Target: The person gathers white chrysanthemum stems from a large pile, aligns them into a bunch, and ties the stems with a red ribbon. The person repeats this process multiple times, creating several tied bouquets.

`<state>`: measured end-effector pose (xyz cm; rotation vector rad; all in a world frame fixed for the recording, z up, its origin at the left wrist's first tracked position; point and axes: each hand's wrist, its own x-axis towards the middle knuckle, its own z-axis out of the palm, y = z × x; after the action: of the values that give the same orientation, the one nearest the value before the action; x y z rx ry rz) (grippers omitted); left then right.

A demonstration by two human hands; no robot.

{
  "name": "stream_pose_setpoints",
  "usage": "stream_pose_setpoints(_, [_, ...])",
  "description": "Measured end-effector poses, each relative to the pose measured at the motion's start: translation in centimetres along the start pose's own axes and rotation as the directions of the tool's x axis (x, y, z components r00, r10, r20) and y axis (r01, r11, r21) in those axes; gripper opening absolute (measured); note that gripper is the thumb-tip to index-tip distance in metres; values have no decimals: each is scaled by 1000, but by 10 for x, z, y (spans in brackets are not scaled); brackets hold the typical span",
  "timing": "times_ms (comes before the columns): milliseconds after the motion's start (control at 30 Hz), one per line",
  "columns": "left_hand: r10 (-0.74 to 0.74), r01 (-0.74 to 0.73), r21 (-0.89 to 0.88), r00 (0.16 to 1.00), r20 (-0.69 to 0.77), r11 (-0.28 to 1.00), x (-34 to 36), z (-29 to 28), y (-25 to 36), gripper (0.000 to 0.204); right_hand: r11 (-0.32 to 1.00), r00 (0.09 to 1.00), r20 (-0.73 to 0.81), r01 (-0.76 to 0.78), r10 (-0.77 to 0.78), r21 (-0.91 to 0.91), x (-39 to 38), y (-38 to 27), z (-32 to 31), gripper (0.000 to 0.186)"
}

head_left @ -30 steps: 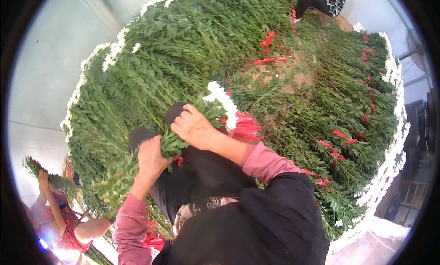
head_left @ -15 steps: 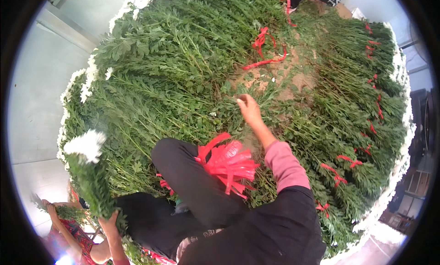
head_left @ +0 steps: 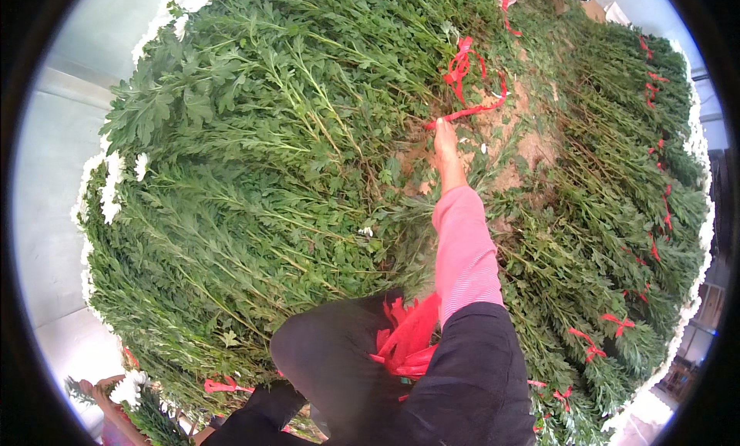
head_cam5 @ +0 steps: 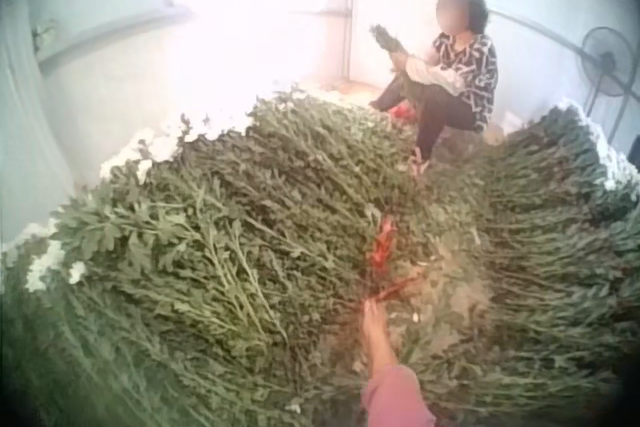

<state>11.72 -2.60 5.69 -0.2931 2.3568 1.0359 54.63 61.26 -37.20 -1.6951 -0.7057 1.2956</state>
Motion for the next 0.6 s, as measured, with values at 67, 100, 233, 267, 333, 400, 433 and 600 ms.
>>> stream_pose_setpoints(67, [-15, 15, -8, 1000, 13, 1000, 3, 8, -2, 49, 990, 997, 9, -76, 76, 122, -7, -7, 10, 44])
stream_pose_setpoints(100, [-9, 10, -12, 999, 35, 1000, 7, 14, 0, 49, 976, 994, 10, -106, 106, 191, -10, -16, 12, 43])
stream_pose_setpoints(233, [21, -19, -11, 988, 153, 1000, 35, 44, 20, 46, 961, 996, -54, 76, -64, 266, -26, -16, -23, 41])
stream_pose_setpoints(267, [16, -12, -45, 994, 110, 999, 16, 25, 7, 46, 985, 995, 97, 6, -23, 172, -52, -22, -7, 44])
stream_pose_setpoints(333, [33, -26, -58, 991, 126, 998, 19, 27, 8, 45, 965, 995, 93, -66, 44, 254, -67, -23, -12, 47])
stream_pose_setpoints(400, [38, -30, -55, 989, 142, 998, 24, 34, 10, 44, 956, 987, 109, -139, 114, 260, -72, -18, -19, 51])
stream_pose_setpoints(433, [39, -31, -54, 989, 139, 998, 25, 37, 10, 43, 959, 985, 146, -131, 97, 249, -69, -12, -19, 47])
stream_pose_setpoints(600, [14, -11, -13, 985, 172, 1000, 47, 70, 27, 41, 961, 997, 81, -11, -12, 277, -20, -1, -21, 36])
